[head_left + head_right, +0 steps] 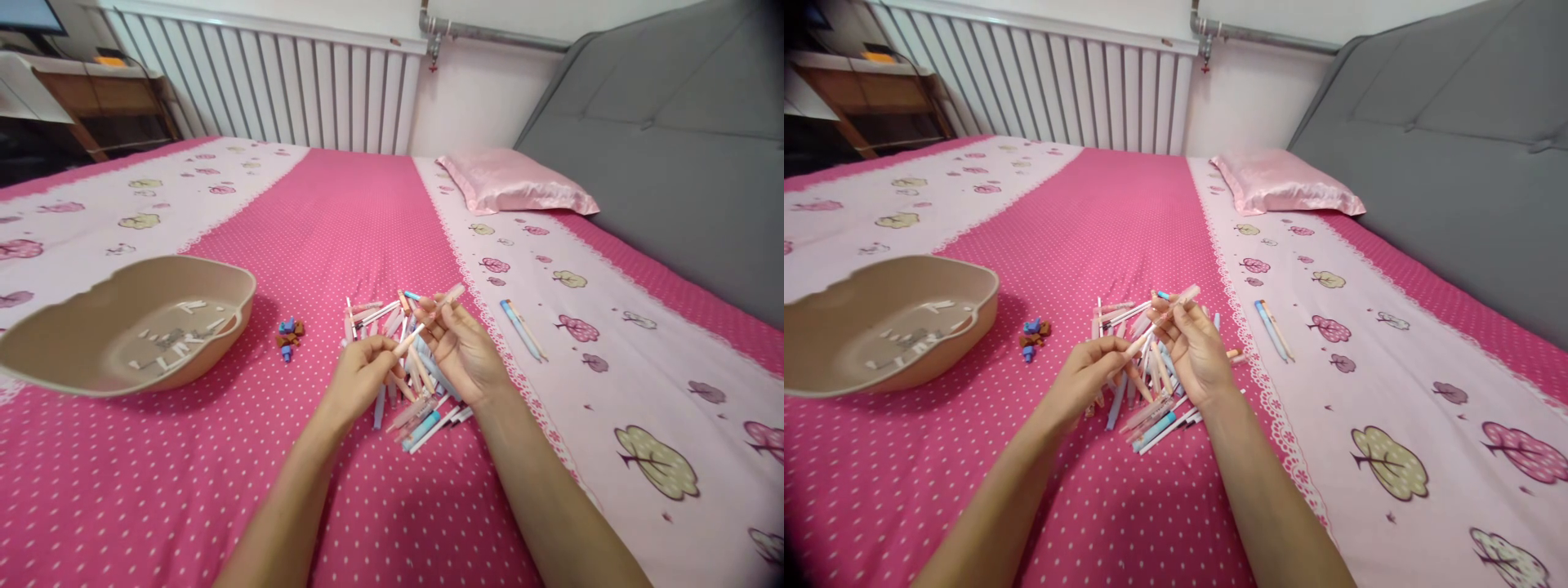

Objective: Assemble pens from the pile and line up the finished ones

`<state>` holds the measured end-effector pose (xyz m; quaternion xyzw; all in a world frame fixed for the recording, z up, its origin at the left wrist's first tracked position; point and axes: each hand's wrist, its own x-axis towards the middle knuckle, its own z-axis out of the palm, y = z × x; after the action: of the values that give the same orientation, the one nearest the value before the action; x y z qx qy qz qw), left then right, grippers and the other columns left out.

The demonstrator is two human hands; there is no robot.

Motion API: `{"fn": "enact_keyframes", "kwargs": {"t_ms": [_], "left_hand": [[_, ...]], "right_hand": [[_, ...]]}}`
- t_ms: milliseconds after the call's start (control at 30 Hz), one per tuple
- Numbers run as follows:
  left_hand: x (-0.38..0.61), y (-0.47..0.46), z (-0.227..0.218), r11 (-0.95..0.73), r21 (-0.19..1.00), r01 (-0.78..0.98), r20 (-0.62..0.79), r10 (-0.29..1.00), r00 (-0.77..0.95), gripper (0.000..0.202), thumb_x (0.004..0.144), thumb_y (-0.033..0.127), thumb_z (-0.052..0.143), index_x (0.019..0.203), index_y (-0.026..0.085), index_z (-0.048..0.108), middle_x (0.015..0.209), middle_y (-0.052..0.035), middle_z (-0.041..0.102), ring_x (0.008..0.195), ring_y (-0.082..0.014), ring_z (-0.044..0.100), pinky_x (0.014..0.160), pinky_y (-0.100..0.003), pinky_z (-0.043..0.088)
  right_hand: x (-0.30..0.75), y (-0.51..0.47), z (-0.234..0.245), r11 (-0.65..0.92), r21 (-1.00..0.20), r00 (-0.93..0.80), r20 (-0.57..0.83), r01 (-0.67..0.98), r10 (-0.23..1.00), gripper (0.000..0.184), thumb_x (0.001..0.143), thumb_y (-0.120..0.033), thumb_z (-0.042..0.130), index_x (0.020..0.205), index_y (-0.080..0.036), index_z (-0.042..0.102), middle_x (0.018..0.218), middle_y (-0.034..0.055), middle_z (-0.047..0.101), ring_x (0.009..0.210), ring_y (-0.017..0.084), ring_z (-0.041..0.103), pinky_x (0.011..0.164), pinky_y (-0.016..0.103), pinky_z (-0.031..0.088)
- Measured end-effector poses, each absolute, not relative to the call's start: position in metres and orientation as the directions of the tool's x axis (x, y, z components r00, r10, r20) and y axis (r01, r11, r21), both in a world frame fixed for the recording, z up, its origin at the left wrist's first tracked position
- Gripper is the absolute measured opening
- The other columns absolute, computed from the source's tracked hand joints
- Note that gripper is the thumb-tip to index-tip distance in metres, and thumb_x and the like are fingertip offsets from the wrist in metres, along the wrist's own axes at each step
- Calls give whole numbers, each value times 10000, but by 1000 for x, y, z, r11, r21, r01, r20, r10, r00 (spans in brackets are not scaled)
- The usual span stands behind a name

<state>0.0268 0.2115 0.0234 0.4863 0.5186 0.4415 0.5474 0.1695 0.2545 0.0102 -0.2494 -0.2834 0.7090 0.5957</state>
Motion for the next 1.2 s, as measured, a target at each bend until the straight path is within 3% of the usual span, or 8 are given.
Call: {"fn": "enact_keyframes", "kwargs": {"t_ms": [367,600,1200], "left_hand": [[27,210,25,152,988,2,-152,986,63,111,657,240,511,663,155,581,515,15,598,374,-76,462,379,-180,295],[27,209,23,143,987,-67,-138,988,65,154,662,261,536,694,138,623,559,-27,634,438,-84,450,435,-188,289],[26,210,25,131,991,-37,-127,987,97,159,696,278,549,693,135,617,559,-10,608,429,-72,456,433,-184,289]], "right_hand": [[166,250,11,-124,-823,-246,20,-555,969,238,732,-240,711,945,-212,607,927,3,714,849,126,666,821,257,507],[165,248,13,-121,-844,-251,17,-522,968,240,734,-245,702,952,-211,607,927,11,712,814,128,663,797,267,519],[166,248,13,-103,-861,-244,25,-498,969,247,721,-239,715,942,-208,609,917,14,718,817,134,672,802,268,519]]}}
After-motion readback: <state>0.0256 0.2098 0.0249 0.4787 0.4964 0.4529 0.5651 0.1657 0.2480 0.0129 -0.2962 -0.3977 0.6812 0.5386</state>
